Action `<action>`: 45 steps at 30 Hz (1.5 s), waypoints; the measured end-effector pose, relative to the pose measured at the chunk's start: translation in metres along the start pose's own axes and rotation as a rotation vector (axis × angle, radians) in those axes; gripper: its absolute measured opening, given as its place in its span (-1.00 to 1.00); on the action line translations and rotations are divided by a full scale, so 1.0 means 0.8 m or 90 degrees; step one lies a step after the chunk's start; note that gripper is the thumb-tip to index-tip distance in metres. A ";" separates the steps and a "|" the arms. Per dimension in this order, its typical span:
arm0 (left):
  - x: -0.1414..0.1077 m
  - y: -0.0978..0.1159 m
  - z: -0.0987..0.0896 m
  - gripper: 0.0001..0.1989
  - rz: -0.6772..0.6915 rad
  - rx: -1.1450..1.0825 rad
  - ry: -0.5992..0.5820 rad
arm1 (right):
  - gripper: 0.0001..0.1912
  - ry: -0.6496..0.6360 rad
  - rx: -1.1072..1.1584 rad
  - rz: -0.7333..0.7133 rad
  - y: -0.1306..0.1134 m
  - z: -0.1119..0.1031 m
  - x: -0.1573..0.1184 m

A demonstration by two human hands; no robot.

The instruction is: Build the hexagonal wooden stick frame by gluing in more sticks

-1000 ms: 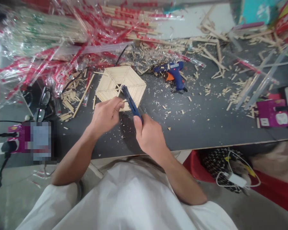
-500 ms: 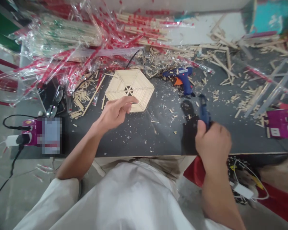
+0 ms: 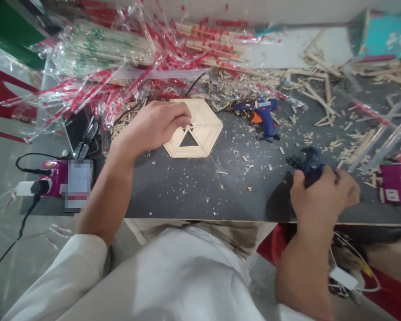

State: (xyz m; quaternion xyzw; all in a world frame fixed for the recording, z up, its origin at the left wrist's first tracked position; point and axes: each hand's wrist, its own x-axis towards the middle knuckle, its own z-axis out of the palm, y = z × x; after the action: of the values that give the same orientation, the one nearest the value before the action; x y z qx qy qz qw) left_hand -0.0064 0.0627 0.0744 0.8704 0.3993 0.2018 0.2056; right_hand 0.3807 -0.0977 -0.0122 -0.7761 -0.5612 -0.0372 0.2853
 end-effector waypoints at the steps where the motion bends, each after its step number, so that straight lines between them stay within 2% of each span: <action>1: 0.004 -0.001 -0.002 -0.77 0.020 -0.009 -0.003 | -0.56 -0.015 0.045 -0.029 -0.018 0.000 0.007; 4: 0.013 0.001 -0.005 -0.75 0.065 -0.060 -0.032 | -0.69 -0.124 0.269 -0.030 -0.095 0.005 0.031; 8: 0.016 0.010 -0.001 -0.77 0.106 -0.107 -0.068 | -0.77 -0.303 0.662 -0.032 -0.201 0.033 0.058; 11: 0.014 0.012 -0.001 -0.74 0.105 -0.117 -0.076 | -0.75 -0.427 0.855 -0.008 -0.240 0.059 0.073; 15: 0.011 0.012 -0.007 -0.74 0.088 -0.110 -0.066 | -0.61 -0.512 0.946 0.045 -0.242 0.087 0.077; 20: 0.013 0.010 -0.002 -0.70 0.043 -0.063 -0.078 | -0.64 -0.474 0.994 0.075 -0.232 0.111 0.063; 25: 0.015 0.010 0.007 -0.71 0.005 0.026 -0.085 | -0.62 -0.467 0.976 0.125 -0.233 0.122 0.056; 33: 0.015 0.018 0.013 -0.67 -0.014 0.065 -0.135 | -0.49 -0.496 0.929 0.088 -0.229 0.122 0.051; 39: 0.012 0.020 0.008 -0.72 -0.011 0.038 -0.110 | -0.47 -0.509 0.839 -0.011 -0.227 0.126 0.045; 42: 0.011 0.018 0.006 -0.70 -0.030 0.005 -0.077 | -0.45 -0.484 0.812 -0.046 -0.232 0.122 0.042; 45: 0.009 0.008 0.003 -0.70 -0.010 -0.014 -0.106 | -0.51 -0.424 0.815 -0.051 -0.236 0.109 0.041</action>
State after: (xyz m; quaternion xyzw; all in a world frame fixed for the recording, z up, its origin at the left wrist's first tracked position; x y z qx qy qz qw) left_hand 0.0031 0.0637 0.0768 0.8785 0.3857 0.1314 0.2493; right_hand 0.2013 0.0115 0.0027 -0.4058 -0.5583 0.5266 0.4964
